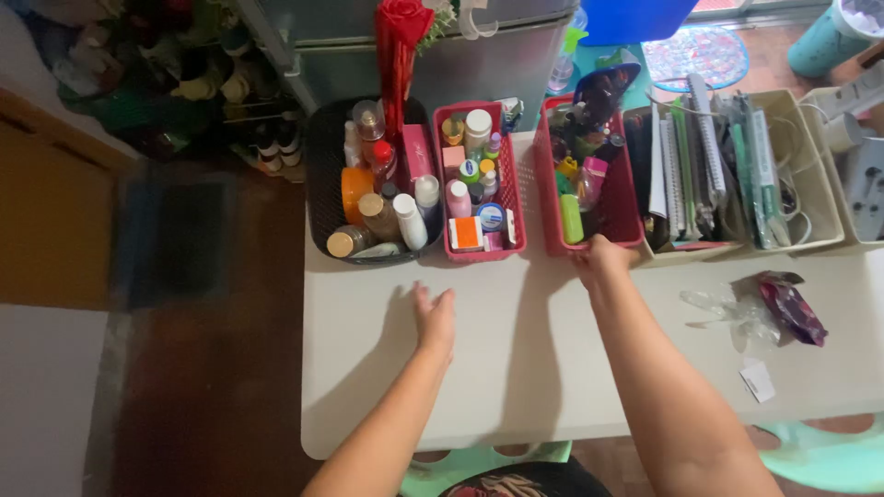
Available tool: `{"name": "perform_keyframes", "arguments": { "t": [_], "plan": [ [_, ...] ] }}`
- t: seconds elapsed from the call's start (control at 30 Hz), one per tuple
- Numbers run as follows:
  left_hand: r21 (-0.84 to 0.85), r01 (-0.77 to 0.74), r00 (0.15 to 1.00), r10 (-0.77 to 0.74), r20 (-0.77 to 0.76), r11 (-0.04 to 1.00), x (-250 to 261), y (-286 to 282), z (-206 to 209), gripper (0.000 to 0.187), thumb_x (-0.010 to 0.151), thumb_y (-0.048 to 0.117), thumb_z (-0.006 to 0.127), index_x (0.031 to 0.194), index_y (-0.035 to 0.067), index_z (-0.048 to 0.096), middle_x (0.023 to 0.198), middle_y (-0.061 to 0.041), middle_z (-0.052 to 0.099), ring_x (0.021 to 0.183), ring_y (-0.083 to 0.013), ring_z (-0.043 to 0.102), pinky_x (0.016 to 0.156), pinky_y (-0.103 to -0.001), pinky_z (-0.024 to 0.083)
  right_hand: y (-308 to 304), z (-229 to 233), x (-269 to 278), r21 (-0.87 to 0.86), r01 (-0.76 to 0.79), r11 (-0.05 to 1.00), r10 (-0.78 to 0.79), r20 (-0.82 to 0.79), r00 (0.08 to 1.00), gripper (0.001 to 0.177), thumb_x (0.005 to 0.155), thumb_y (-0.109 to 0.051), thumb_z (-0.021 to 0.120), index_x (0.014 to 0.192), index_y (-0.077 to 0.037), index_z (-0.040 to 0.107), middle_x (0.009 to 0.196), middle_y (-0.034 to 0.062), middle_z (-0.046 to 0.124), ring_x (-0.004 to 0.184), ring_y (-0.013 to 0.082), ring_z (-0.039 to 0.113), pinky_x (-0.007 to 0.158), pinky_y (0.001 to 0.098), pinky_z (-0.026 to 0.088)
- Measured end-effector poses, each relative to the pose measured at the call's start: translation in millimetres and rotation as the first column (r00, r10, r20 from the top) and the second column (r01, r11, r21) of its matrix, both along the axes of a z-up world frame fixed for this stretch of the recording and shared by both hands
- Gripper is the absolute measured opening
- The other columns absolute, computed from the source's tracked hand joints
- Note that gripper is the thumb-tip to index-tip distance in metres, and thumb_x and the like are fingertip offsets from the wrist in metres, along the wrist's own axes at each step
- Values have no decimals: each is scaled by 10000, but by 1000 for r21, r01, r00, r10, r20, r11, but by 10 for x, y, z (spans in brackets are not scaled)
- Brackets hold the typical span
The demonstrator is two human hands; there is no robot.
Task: Organizing notebooks, papers, and various small items into storage bins on a table.
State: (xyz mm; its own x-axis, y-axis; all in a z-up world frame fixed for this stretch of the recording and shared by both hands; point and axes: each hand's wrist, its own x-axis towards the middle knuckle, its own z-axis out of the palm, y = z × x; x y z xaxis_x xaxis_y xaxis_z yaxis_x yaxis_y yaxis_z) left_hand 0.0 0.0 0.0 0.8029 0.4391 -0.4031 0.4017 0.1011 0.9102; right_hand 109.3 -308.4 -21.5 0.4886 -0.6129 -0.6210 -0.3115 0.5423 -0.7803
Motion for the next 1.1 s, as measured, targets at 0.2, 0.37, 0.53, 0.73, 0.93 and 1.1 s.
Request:
{"name": "perform_keyframes", "arguments": {
  "t": [0.2, 0.37, 0.53, 0.73, 0.93, 1.1],
  "plan": [
    [-566, 411, 880, -474, 40, 715, 309, -163, 481, 912, 859, 205, 536, 1625, 379, 72, 1706, 142, 151, 1443, -228, 353, 1101, -570, 338, 317, -31, 118, 35, -20, 999, 19, 4, 1000, 711, 889, 93, 564, 1444, -90, 158, 1231, 265, 508, 773, 384, 727, 557, 539, 618],
    [-634, 366, 901, -430, 58, 681, 415, -306, 414, 803, 893, 202, 568, 1597, 318, 199, 1702, 80, 211, 1468, -237, 386, 1087, -589, 353, 489, -31, 71, 98, -145, 985, 153, -87, 984, 766, 913, -7, 631, 1483, -74, 123, 1170, 284, 610, 787, 402, 710, 574, 501, 598],
    [-512, 291, 925, -374, -63, 808, 299, -498, 308, 836, 840, 123, 562, 1550, 395, 215, 1575, 138, 345, 1366, -221, 488, 1068, -510, 400, 293, 271, -407, 55, -346, 937, 350, -86, 933, 682, 937, -180, 694, 1457, -74, 265, 1122, 199, 614, 801, 353, 709, 577, 459, 605],
    [-319, 266, 909, -348, -231, 909, 137, -1104, 104, 594, 905, 180, 601, 1482, 179, 461, 1135, -55, 663, 939, -150, 618, 773, -362, 513, -558, 762, -1121, -873, -223, 434, 354, -63, 933, 273, 865, -55, 653, 1137, -60, 645, 1132, 144, 599, 1039, 302, 592, 895, 416, 498],
    [52, 632, 773, -633, 25, 773, 233, -2244, -157, 537, 868, 175, 664, 1388, 62, 592, 1263, -91, 713, 1138, -209, 670, 952, -340, 533, -1727, 1137, -915, -974, -176, 143, 257, -135, 957, 287, 902, -76, 710, 1179, -66, 635, 1268, 188, 528, 1266, 375, 485, 1103, 488, 393],
    [415, 565, 781, -625, 12, 713, 576, -3057, 26, 734, 868, 317, 772, 1465, 40, 450, 1415, -232, 548, 1326, -381, 515, 1099, -454, 404, -2564, 524, -379, -947, -320, 36, 362, -286, 887, 868, 799, -330, 834, 1474, 37, 430, 1480, 321, 398, 1399, 461, 364, 1148, 510, 309]
  ]
}}
